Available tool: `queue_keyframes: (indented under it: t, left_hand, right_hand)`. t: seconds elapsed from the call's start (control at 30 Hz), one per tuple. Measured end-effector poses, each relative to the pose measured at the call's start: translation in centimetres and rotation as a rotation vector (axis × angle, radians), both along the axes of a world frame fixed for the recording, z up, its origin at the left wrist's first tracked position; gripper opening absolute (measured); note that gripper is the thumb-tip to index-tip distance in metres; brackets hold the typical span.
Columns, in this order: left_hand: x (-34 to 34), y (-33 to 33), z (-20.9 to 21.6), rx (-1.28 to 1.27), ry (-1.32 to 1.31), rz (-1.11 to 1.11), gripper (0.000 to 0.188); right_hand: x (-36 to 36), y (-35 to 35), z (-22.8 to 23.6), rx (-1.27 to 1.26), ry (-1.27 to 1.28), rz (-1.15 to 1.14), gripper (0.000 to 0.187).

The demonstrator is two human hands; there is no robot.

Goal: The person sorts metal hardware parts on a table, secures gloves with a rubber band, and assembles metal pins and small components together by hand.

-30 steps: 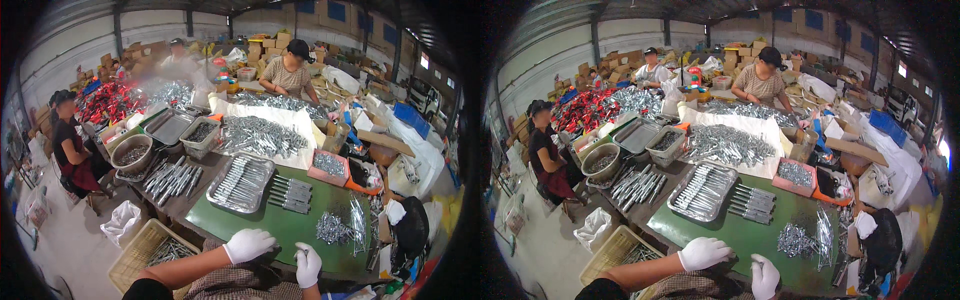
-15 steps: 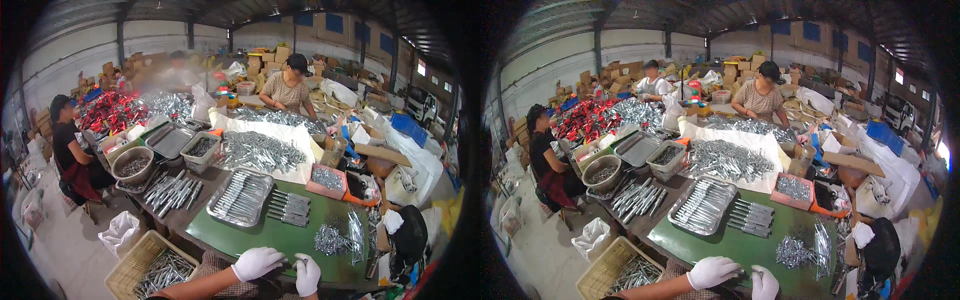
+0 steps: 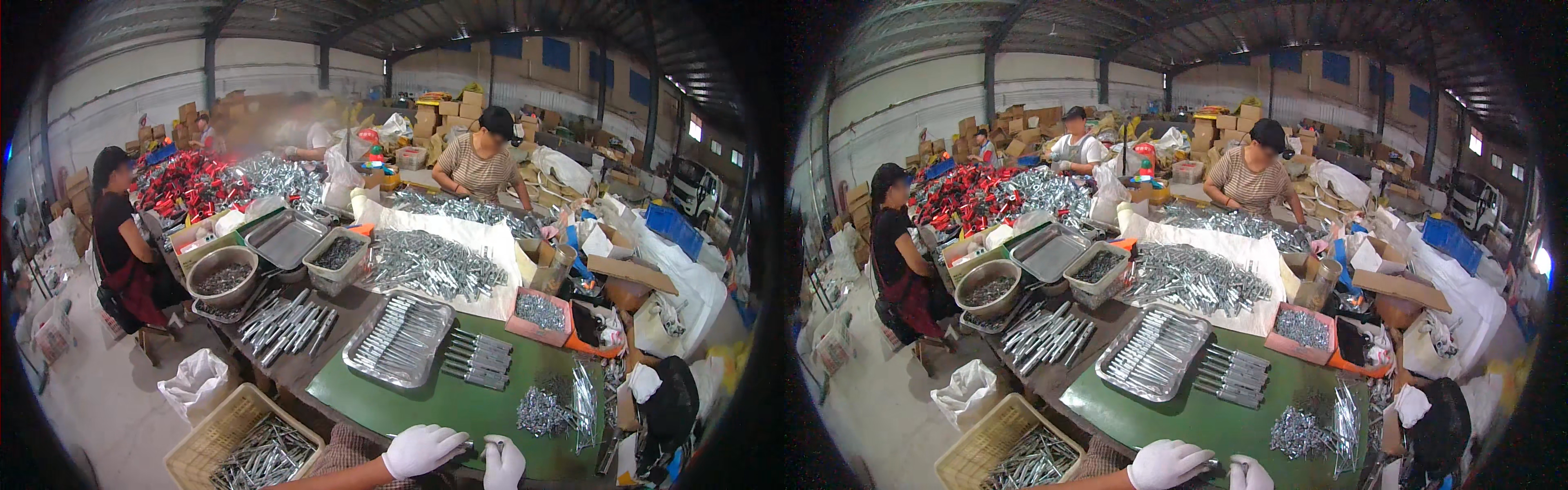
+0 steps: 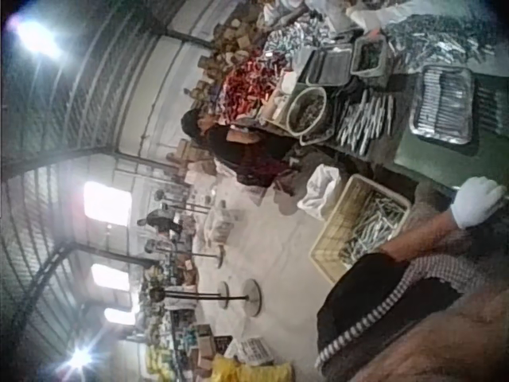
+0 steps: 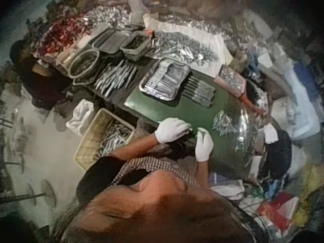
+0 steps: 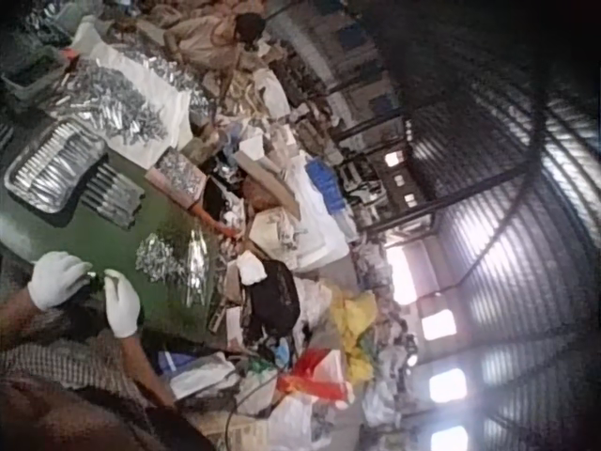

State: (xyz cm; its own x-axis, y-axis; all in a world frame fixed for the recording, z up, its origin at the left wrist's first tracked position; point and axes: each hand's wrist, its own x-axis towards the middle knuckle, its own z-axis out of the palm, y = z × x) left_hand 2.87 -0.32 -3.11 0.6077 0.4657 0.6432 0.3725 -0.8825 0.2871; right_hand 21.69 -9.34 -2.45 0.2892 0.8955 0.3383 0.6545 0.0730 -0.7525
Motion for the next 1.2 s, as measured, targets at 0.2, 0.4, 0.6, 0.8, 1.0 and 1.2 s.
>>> queue_keyframes:
  t: [0.2, 0.4, 0.6, 0.8, 1.0, 1.2]
  left_hand:
    - [-0.3, 0.0, 0.4, 0.0, 0.058, -0.015, 0.03]
    - [-0.1, -0.7, 1.2, 0.05, -0.016, 0.067, 0.024]
    - [-0.3, -1.0, 0.9, 0.03, -0.018, 0.039, 0.024]
    - [-0.6, 0.7, 0.8, -0.187, 0.167, -0.079, 0.026]
    - [-2.5, 2.6, 3.4, -0.226, 0.219, 0.046, 0.027]
    - [1.6, 0.7, 6.0, -0.049, 0.402, -0.05, 0.024]
  right_hand:
    - [-0.7, 0.2, 0.4, -0.008, 0.005, -0.046, 0.02]
    - [-0.8, 0.2, 0.5, -0.101, -0.013, -0.082, 0.019]
    - [-1.0, -0.3, 0.4, -0.128, -0.031, -0.128, 0.019]
    - [-0.6, 0.7, -0.9, -0.087, 0.26, -0.15, 0.019]
    - [-1.1, -0.1, 2.2, -0.215, 0.483, 0.019, 0.029]
    - [-0.3, -0.1, 4.0, -0.366, 0.78, 0.069, 0.037]
